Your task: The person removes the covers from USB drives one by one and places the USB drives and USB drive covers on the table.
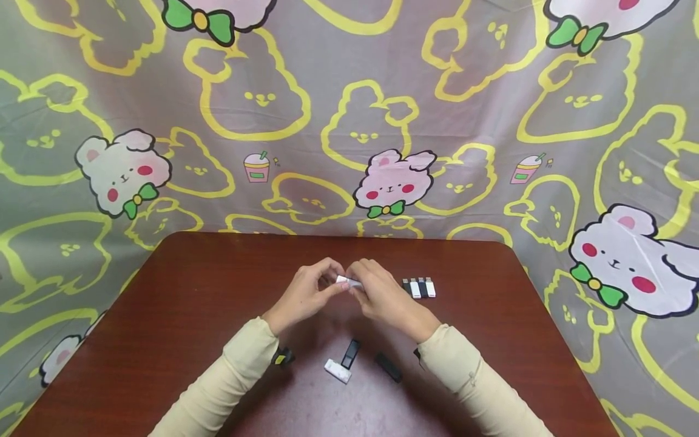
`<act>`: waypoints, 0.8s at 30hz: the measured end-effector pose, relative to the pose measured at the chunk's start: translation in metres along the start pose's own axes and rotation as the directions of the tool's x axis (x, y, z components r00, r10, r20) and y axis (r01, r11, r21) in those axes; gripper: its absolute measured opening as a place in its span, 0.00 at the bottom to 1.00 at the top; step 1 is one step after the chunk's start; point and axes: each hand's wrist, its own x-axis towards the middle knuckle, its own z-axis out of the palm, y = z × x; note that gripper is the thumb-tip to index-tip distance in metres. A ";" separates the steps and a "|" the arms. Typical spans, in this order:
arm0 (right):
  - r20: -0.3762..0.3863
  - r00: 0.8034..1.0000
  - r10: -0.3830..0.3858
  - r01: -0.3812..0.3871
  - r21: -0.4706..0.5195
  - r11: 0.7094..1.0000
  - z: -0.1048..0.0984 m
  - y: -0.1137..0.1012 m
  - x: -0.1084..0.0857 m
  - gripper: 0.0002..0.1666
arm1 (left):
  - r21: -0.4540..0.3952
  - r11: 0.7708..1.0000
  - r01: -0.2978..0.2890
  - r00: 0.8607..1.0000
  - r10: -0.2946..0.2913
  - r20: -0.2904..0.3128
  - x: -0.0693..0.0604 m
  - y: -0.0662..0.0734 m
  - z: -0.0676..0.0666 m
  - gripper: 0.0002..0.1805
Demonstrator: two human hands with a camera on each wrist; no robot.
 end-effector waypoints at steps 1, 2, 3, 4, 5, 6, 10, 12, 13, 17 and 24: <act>-0.003 1.000 -0.004 0.004 0.002 1.000 0.000 0.000 0.000 0.12 | 0.003 1.000 0.003 1.000 -0.003 0.004 0.000 0.000 0.000 0.09; -0.009 1.000 -0.014 0.014 0.000 1.000 0.001 0.000 0.000 0.12 | 0.006 1.000 0.002 1.000 -0.002 0.005 -0.001 0.000 0.000 0.09; -0.014 1.000 -0.022 0.022 0.000 1.000 0.001 0.000 0.000 0.12 | 0.010 1.000 -0.002 1.000 0.002 0.006 -0.001 -0.001 0.000 0.09; -0.019 0.999 -0.032 0.032 0.000 0.999 0.001 0.000 0.000 0.12 | 0.013 1.000 -0.004 1.000 0.004 0.006 -0.001 -0.001 0.000 0.09; -0.018 0.999 -0.038 0.038 0.001 0.999 0.002 0.000 0.001 0.12 | 0.016 1.000 -0.007 1.000 0.007 0.007 -0.001 -0.002 0.000 0.09; -0.015 0.999 -0.040 0.040 0.006 0.999 0.001 0.001 0.001 0.12 | 0.016 1.000 -0.010 1.000 0.009 0.008 -0.001 -0.002 0.000 0.08; 0.025 0.999 -0.031 0.030 0.046 0.998 0.001 0.003 0.001 0.12 | 0.029 0.999 -0.015 1.000 0.015 0.015 0.000 -0.002 -0.001 0.08; 0.048 0.999 -0.026 0.023 0.070 0.997 0.000 0.003 0.000 0.12 | 0.036 0.999 -0.018 1.000 0.017 0.019 0.000 -0.002 -0.002 0.07; 0.058 0.998 -0.028 0.023 0.075 0.997 0.000 0.004 0.000 0.12 | 0.041 0.999 -0.018 1.000 0.017 0.020 0.000 -0.001 -0.002 0.07; 0.073 0.997 -0.034 0.028 0.085 0.996 -0.002 0.004 0.000 0.12 | 0.031 0.999 -0.016 0.999 0.015 0.042 -0.001 0.000 -0.003 0.05; 0.096 0.993 -0.073 0.062 0.111 0.992 -0.002 0.009 0.000 0.07 | 0.039 0.999 -0.033 0.993 0.028 0.114 0.000 -0.001 -0.002 0.05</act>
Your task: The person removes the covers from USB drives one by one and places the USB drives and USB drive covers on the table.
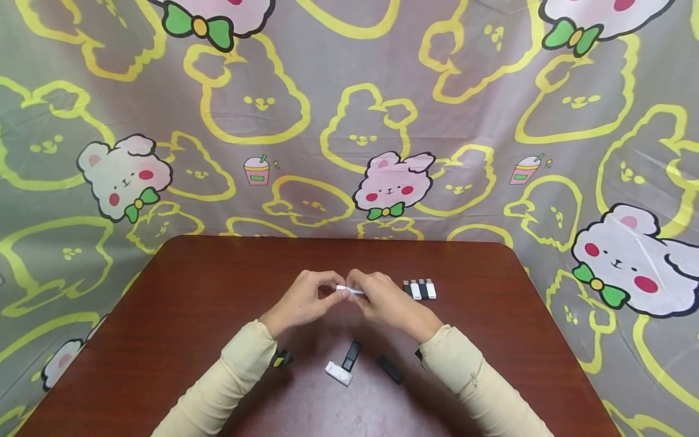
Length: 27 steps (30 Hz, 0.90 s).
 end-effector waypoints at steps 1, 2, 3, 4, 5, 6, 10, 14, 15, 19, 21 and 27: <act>0.005 1.000 -0.009 0.009 0.002 1.000 0.000 0.000 0.000 0.06 | -0.001 1.000 -0.010 1.000 0.010 0.005 0.000 0.000 0.000 0.05; 0.014 1.000 -0.011 0.011 0.011 1.000 -0.001 0.000 0.000 0.06 | -0.004 1.000 -0.019 1.000 0.019 0.013 0.000 0.000 0.000 0.05; 0.021 1.000 -0.013 0.013 0.020 1.000 -0.001 0.000 -0.001 0.06 | -0.010 1.000 -0.027 0.999 0.028 0.019 0.000 0.000 0.000 0.05; 0.028 1.000 -0.014 0.013 0.029 0.999 -0.001 0.000 -0.001 0.06 | -0.014 0.999 -0.037 0.999 0.037 0.025 0.000 0.000 0.000 0.06; 0.036 0.999 -0.011 0.010 0.041 0.999 -0.002 0.000 -0.002 0.06 | -0.020 0.999 -0.045 0.999 0.046 0.029 0.000 0.000 0.000 0.06; 0.047 0.999 -0.007 0.005 0.057 0.998 -0.002 0.000 -0.002 0.05 | -0.022 0.998 -0.052 0.998 0.053 0.034 0.000 -0.001 0.000 0.06; 0.078 0.997 0.011 -0.021 0.129 0.991 -0.004 0.000 -0.004 0.05 | -0.023 0.998 -0.059 0.997 0.060 0.041 -0.001 -0.002 0.000 0.06; 0.089 0.996 0.017 -0.032 0.179 0.983 -0.006 0.000 -0.004 0.07 | -0.045 0.997 -0.058 0.998 0.060 0.034 -0.001 -0.002 -0.002 0.06; 0.092 0.996 0.017 -0.034 0.186 0.982 -0.007 -0.001 -0.004 0.07 | -0.053 0.997 -0.062 0.997 0.064 0.033 -0.001 -0.001 -0.003 0.06; 0.094 0.996 0.007 -0.026 0.200 0.979 -0.012 -0.002 -0.004 0.08 | -0.074 0.994 -0.083 0.996 0.085 0.024 -0.001 0.002 -0.006 0.06; 0.096 0.995 0.004 -0.024 0.205 0.979 -0.013 -0.003 -0.003 0.09 | -0.081 0.993 -0.086 0.996 0.088 0.019 -0.002 0.004 -0.007 0.06; 0.112 0.994 0.005 -0.031 0.225 0.974 -0.013 -0.003 -0.004 0.09 | -0.098 0.994 -0.056 0.998 0.059 0.035 -0.005 0.006 -0.009 0.07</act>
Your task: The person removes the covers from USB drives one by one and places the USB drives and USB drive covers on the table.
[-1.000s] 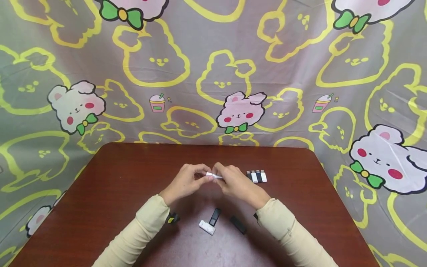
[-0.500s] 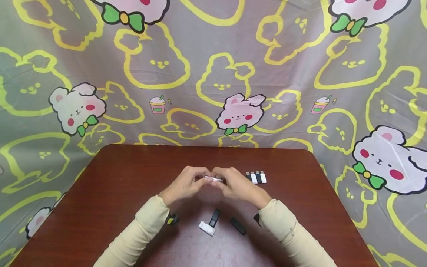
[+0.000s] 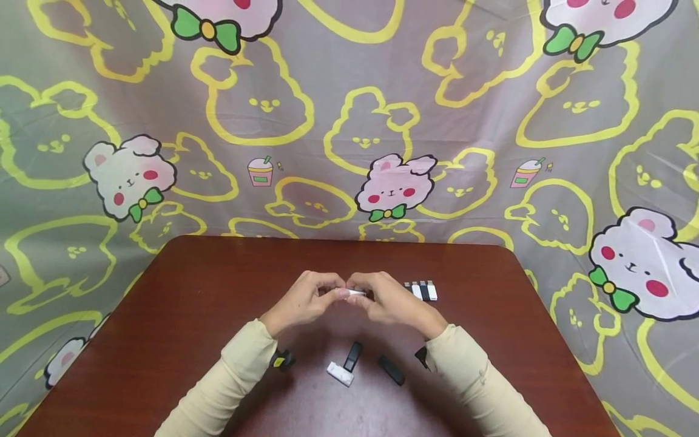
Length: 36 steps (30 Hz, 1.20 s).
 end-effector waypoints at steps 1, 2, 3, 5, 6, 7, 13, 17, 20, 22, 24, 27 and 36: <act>0.002 1.000 -0.002 0.002 0.004 1.000 0.000 0.000 0.000 0.09 | -0.003 1.000 0.005 1.000 -0.004 0.005 0.000 0.000 0.000 0.07; 0.001 1.000 -0.006 0.006 0.005 1.000 0.001 0.001 -0.001 0.09 | -0.007 1.000 0.004 1.000 -0.004 0.006 -0.001 0.000 0.001 0.07; 0.000 1.000 -0.005 0.005 0.007 1.000 0.001 0.001 -0.001 0.09 | -0.008 1.000 0.003 1.000 -0.003 0.005 -0.001 -0.001 0.001 0.06; -0.001 1.000 -0.003 0.003 0.011 1.000 0.001 0.001 -0.002 0.10 | -0.009 1.000 -0.005 1.000 0.005 -0.001 0.000 -0.001 0.002 0.06; 0.001 1.000 -0.002 0.002 0.014 1.000 0.001 0.002 -0.002 0.10 | -0.005 1.000 -0.006 1.000 0.006 -0.004 -0.001 -0.002 0.002 0.06; 0.002 1.000 0.000 0.000 0.015 1.000 0.001 0.002 -0.002 0.10 | -0.004 1.000 -0.011 1.000 0.011 -0.006 0.000 -0.002 0.002 0.06; 0.031 1.000 0.000 0.000 -0.015 1.000 -0.007 0.005 -0.006 0.21 | -0.026 1.000 -0.001 0.999 0.000 -0.032 -0.001 -0.008 -0.007 0.07; 0.023 0.999 0.041 -0.040 -0.017 0.999 -0.011 0.006 -0.004 0.25 | -0.042 0.999 0.024 0.997 -0.027 -0.066 0.001 -0.008 -0.012 0.09; -0.002 0.996 0.091 -0.091 -0.007 0.996 -0.011 0.005 -0.002 0.26 | -0.029 0.999 0.034 0.996 -0.036 -0.080 0.004 -0.006 -0.011 0.09; -0.012 0.994 0.109 -0.109 -0.002 0.994 -0.011 0.005 -0.002 0.26 | -0.029 0.999 0.041 0.996 -0.043 -0.075 0.004 -0.006 -0.009 0.09; -0.027 0.993 0.117 -0.117 0.002 0.993 -0.011 0.005 -0.002 0.25 | -0.027 0.999 0.040 0.997 -0.042 -0.072 0.004 -0.006 -0.007 0.11; -0.069 0.991 0.113 -0.113 -0.003 0.994 -0.011 0.006 -0.001 0.19 | -0.011 0.999 0.032 0.997 -0.033 -0.073 0.003 -0.008 -0.005 0.13; -0.168 0.976 0.135 -0.137 -0.001 0.991 -0.014 0.010 0.000 0.08 | 0.082 0.995 0.049 0.994 -0.041 -0.099 0.000 -0.010 -0.004 0.19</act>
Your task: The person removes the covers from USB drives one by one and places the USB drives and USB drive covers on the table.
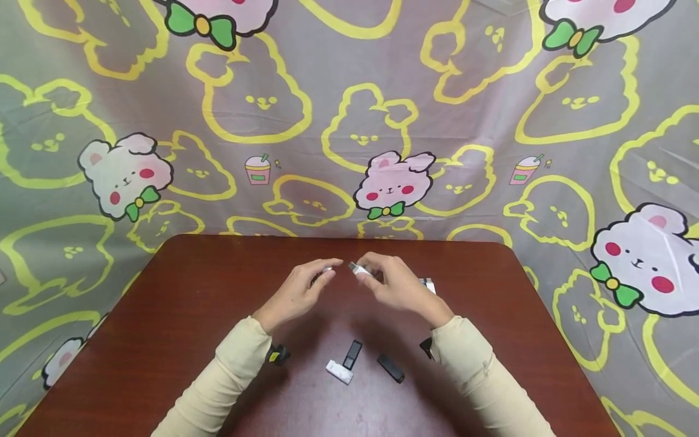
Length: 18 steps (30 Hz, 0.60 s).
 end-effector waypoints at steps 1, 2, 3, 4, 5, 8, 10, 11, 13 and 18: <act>-0.006 1.000 0.007 -0.007 0.000 1.000 -0.001 0.001 0.001 0.08 | 0.009 1.000 0.002 1.000 -0.002 0.000 0.000 0.000 0.000 0.19; -0.014 1.000 0.012 -0.012 -0.002 1.000 -0.001 0.002 0.002 0.07 | 0.017 1.000 0.002 1.000 -0.002 0.002 0.000 0.000 0.000 0.19; -0.022 1.000 0.018 -0.018 -0.007 1.000 -0.002 0.003 0.003 0.06 | 0.024 1.000 0.005 1.000 -0.005 0.007 0.000 -0.001 0.000 0.20; -0.029 0.999 0.025 -0.025 -0.007 1.000 -0.002 0.005 0.004 0.06 | 0.029 1.000 0.010 1.000 -0.010 0.013 0.000 -0.001 0.000 0.20; -0.037 0.999 0.028 -0.028 -0.012 1.000 -0.003 0.006 0.005 0.06 | 0.035 0.999 0.010 1.000 -0.011 0.018 0.000 -0.001 0.001 0.20; -0.072 0.997 0.022 -0.024 -0.027 0.999 -0.005 0.011 0.007 0.06 | 0.037 0.999 0.010 1.000 -0.010 0.016 -0.001 -0.001 0.002 0.19; -0.099 0.995 0.024 -0.027 -0.034 0.999 -0.006 0.013 0.010 0.07 | 0.032 0.999 0.013 1.000 -0.013 0.014 -0.001 -0.002 0.003 0.18; -0.111 0.993 0.031 -0.035 -0.039 0.999 -0.008 0.015 0.012 0.08 | 0.021 1.000 0.011 1.000 -0.011 0.017 -0.001 -0.002 0.004 0.18; -0.132 0.990 0.058 -0.064 -0.046 0.997 -0.010 0.018 0.014 0.08 | 0.001 1.000 0.015 0.999 -0.015 0.029 -0.001 -0.003 0.004 0.17; -0.147 0.974 0.174 -0.182 -0.042 0.982 -0.016 0.026 0.020 0.10 | -0.029 0.999 -0.028 0.999 0.029 0.039 -0.002 -0.005 0.005 0.16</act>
